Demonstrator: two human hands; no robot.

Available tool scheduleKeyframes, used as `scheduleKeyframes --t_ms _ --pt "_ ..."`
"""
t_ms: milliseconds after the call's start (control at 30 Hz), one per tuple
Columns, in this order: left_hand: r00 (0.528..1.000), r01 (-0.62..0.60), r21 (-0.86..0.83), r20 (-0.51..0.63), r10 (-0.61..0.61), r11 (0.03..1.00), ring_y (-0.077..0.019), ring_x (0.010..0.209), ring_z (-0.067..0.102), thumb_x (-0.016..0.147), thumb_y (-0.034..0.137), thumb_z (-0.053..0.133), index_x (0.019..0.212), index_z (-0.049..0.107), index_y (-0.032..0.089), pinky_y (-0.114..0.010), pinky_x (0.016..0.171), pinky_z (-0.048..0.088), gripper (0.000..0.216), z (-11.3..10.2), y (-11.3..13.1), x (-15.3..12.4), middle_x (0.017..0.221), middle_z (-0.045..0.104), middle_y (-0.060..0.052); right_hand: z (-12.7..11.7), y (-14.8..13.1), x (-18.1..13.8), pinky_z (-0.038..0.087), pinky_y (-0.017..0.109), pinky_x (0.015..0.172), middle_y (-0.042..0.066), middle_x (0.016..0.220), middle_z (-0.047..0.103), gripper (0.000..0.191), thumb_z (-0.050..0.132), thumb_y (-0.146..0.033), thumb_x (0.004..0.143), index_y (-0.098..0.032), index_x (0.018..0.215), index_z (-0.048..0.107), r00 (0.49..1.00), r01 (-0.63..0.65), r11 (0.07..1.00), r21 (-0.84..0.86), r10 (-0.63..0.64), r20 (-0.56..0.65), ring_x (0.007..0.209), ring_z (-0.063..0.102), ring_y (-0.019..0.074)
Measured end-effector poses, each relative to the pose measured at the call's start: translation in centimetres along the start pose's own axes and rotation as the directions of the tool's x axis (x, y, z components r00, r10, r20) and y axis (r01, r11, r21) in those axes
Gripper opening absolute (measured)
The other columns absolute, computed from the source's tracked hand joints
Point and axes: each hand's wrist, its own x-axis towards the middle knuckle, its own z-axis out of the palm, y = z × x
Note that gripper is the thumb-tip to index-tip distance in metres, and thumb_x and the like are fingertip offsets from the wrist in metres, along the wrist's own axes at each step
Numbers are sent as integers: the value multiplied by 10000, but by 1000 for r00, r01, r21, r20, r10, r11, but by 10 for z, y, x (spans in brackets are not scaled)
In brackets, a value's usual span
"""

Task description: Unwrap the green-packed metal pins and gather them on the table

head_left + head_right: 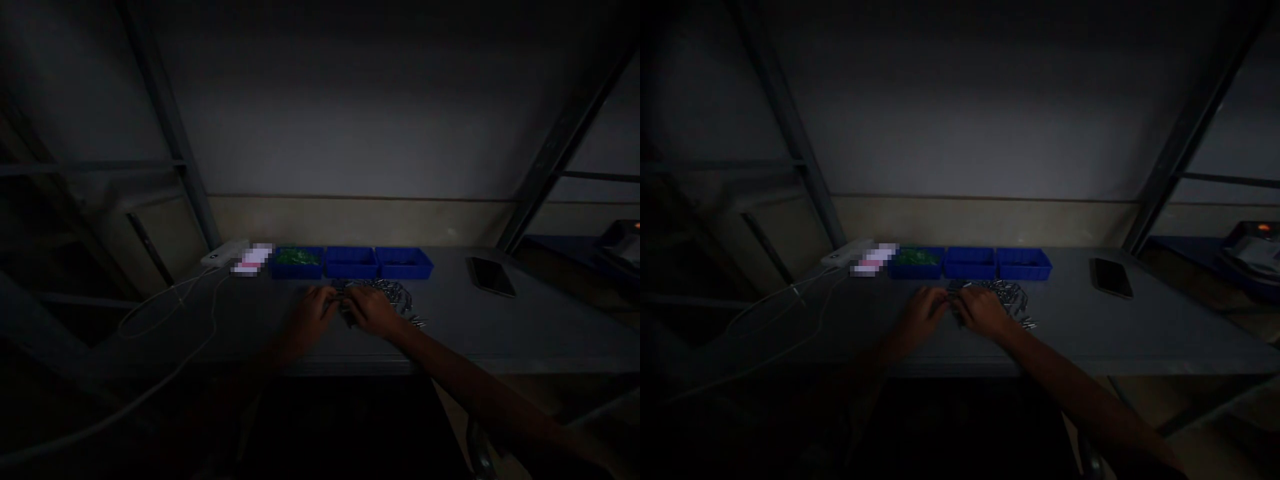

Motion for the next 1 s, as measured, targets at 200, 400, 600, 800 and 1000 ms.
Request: scheduleKeyframes --t_ms 200,400,600,800,1000 --pt "994 6 -67 113 1 998 -160 879 592 859 206 465 909 547 209 -294 805 469 96 1 3 21 887 640 -26 -1 0 1 440 275 734 103 866 664 268 345 -306 947 -154 936 565 993 -109 993 39 111 -46 806 624 182" --pt "994 43 -67 99 -36 997 -166 853 604 861 251 457 892 563 207 -301 783 472 119 3 -3 20 871 649 -30 0 1 0 453 287 783 105 965 669 222 405 -275 920 -166 1075 520 989 -128 988 86 134 -66 892 629 190" --pt "994 60 -41 92 -56 997 -175 854 607 861 254 461 915 575 195 -315 793 476 140 2 -4 12 865 658 -43 0 2 0 457 277 774 103 945 672 208 413 -252 916 -157 1051 539 997 -53 994 91 58 -56 864 635 178" --pt "996 63 -79 65 -58 995 -162 831 613 856 264 479 966 570 200 -296 768 480 157 0 0 13 856 661 -35 2 4 1 458 279 755 108 931 673 206 434 -238 914 -151 1068 538 998 -49 996 74 51 -25 845 639 180" --pt "998 59 -95 30 -56 994 -160 813 614 849 250 484 983 545 201 -297 762 482 154 1 -4 10 834 656 -29 1 3 2 467 284 754 113 929 681 209 409 -231 917 -143 1053 541 996 -77 994 82 80 -40 842 647 189"
